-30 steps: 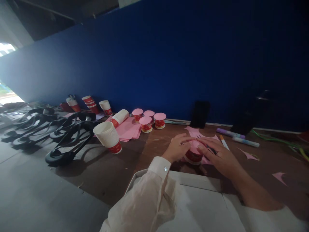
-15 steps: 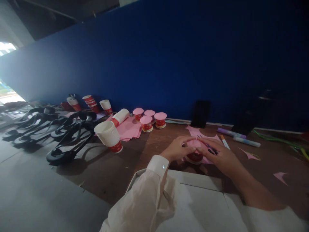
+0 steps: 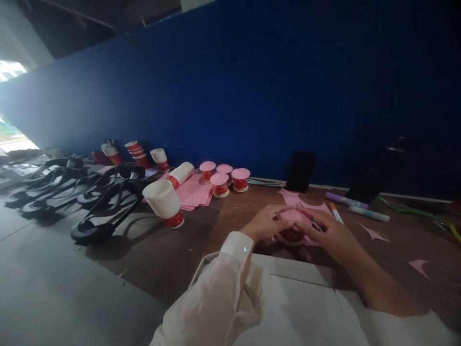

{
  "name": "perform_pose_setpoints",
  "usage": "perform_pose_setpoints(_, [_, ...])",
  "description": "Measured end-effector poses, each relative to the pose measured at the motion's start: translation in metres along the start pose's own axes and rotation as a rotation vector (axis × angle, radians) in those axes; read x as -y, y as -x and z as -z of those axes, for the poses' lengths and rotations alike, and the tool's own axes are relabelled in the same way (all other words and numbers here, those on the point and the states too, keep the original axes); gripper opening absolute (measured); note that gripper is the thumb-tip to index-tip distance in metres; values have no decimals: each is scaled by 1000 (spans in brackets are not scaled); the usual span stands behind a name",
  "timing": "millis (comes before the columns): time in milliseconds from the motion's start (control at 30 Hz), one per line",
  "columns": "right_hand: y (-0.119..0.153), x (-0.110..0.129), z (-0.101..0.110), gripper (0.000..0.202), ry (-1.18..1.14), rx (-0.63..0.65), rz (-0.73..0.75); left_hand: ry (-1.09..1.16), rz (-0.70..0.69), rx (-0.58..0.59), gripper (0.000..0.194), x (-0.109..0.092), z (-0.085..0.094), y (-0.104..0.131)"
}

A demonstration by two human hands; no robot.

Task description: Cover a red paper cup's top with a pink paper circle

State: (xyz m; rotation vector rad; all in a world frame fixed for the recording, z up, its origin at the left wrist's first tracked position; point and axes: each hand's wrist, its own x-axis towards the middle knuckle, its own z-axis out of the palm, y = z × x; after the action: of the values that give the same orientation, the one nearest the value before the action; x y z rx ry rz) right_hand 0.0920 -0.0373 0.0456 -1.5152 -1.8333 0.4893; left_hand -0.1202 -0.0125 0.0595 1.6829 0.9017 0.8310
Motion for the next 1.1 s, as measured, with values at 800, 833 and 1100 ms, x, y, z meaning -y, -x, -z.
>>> perform_pose_setpoints(800, [1,0,1,58,-20,22,-41,137,59,-80,36,-5,-3,0])
perform_pose_setpoints(833, [1,0,0,57,-19,16,-40,118,46,-82,36,-5,-3,0])
perform_pose_setpoints(1100, [1,0,0,57,-13,17,-51,109,32,-97,37,-3,-4,-2])
